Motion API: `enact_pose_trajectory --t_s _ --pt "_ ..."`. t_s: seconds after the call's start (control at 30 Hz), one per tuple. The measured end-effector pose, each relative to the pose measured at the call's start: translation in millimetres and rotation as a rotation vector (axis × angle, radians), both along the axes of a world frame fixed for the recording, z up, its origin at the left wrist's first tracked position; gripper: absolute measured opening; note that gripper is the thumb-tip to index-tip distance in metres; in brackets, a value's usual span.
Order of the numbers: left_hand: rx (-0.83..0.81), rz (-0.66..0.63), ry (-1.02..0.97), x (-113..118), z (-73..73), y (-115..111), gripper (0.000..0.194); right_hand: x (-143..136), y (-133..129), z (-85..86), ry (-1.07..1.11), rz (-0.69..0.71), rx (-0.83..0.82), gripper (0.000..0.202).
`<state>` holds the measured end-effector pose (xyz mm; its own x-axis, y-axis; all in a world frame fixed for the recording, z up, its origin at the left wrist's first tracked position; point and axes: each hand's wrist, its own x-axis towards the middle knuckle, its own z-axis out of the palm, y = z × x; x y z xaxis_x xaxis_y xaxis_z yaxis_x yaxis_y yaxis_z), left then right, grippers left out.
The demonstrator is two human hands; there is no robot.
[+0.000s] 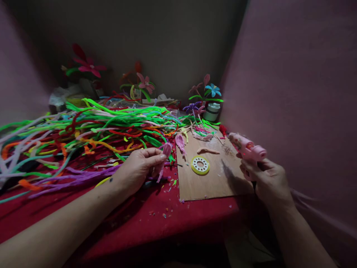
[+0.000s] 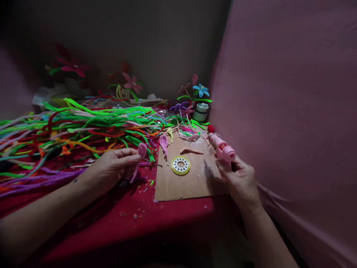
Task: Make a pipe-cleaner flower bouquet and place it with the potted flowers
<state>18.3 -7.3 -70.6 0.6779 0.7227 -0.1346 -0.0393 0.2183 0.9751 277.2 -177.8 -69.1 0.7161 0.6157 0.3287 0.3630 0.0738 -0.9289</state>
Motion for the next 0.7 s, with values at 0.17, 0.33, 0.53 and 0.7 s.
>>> enact_pose_trajectory --t_s 0.17,0.33,0.53,0.7 --pt "-0.043 0.061 -0.102 -3.0 10.9 3.6 0.011 -45.2 33.1 52.9 0.530 0.200 0.321 0.013" --pt "-0.031 0.178 -0.156 -10.6 27.3 11.6 0.010 -71.6 75.2 94.5 0.702 0.569 0.479 0.007" --pt "-0.066 0.181 -0.142 -12.4 23.9 19.1 0.017 -69.7 104.3 113.8 0.629 0.691 0.598 0.026" --pt "-0.075 0.178 -0.117 -10.5 14.5 22.3 0.020 -66.0 108.9 76.6 0.407 0.566 0.565 0.023"
